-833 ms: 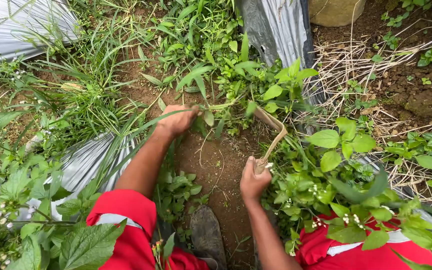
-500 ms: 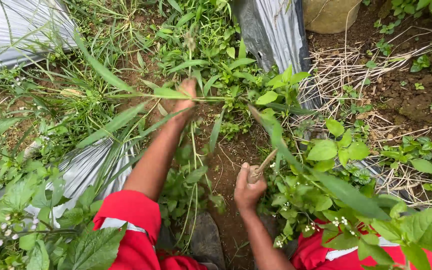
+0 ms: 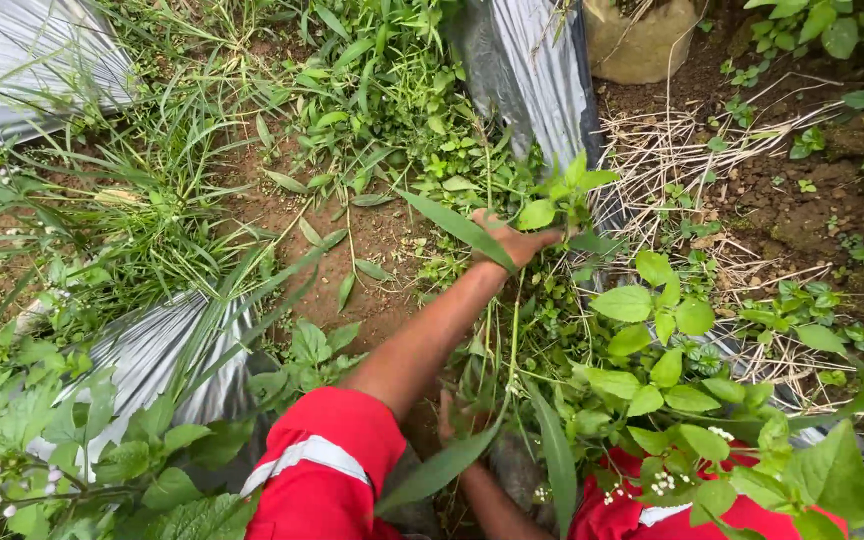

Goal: The person uses a hand hoe to remove weeds from the soil between rows of plants in a garden. They repeatedly loosen the soil and pull out the weeds by hand, gathering them into a pile.

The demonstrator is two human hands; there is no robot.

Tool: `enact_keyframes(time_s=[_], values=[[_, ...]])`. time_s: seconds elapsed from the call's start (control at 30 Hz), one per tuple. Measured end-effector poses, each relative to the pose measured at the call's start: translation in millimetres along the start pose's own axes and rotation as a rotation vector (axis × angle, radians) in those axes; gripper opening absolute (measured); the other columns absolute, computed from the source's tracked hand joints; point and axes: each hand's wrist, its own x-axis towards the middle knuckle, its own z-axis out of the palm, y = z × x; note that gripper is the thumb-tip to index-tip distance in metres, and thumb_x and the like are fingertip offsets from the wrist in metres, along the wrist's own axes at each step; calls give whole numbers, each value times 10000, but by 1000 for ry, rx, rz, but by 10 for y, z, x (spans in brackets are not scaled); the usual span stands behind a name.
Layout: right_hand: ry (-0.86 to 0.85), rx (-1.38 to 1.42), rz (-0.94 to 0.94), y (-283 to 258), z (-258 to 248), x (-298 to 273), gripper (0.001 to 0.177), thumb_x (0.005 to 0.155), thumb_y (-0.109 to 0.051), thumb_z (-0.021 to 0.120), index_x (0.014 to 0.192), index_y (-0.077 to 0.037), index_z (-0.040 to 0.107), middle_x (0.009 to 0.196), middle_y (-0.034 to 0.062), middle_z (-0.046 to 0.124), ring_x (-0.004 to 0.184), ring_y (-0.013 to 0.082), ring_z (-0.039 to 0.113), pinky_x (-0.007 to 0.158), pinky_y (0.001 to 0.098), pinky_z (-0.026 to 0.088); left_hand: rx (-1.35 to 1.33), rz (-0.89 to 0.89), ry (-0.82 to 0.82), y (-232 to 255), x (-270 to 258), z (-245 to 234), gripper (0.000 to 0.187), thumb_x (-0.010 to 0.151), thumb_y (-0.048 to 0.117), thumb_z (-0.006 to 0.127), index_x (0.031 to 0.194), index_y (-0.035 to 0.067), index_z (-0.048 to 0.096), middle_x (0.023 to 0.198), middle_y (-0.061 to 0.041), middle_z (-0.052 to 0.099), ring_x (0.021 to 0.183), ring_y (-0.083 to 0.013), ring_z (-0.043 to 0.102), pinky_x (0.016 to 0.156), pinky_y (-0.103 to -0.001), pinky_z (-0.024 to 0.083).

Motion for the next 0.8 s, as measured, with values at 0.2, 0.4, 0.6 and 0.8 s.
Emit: enact_keyframes(time_s=[0.2, 0.4, 0.6, 0.8], values=[[-189, 292, -41, 1002, -344, 524, 215, 948, -177, 664, 1136, -79, 629, 845, 7, 609, 607, 104, 550, 467, 252, 429, -6, 237, 175, -206, 331, -249, 1262, 646, 191, 908, 1518, -23, 22, 1501, -266, 338, 1235, -392, 516, 950, -446, 558], [389, -344, 75, -2561, 738, -440, 231, 945, -308, 688, 969, -81, 652, 729, 61, 622, 618, 215, 652, 511, 404, 560, 426, 121, 264, -193, 92, -838, 783, 805, 3, 852, 1425, 72, 379, 1399, -144, 314, 846, -183, 570, 579, -260, 578], [393, 144, -14, -2672, 866, -494, 366, 1013, -144, 626, 689, -152, 457, 503, 2, 476, 337, 107, 415, 260, 277, 341, 684, 931, 115, -449, 88, -357, 761, 807, 757, 579, 1154, 90, 464, 890, 5, 676, 525, -54, 526, 342, -201, 370], [578, -14, 218, -2035, 561, -362, 263, 885, -348, 766, 865, -91, 713, 718, 42, 649, 678, 188, 589, 615, 380, 456, 470, 677, 134, -343, -46, 193, 387, 979, 313, 705, 1273, 85, 595, 610, 37, 508, 385, -76, 372, 290, -242, 302]])
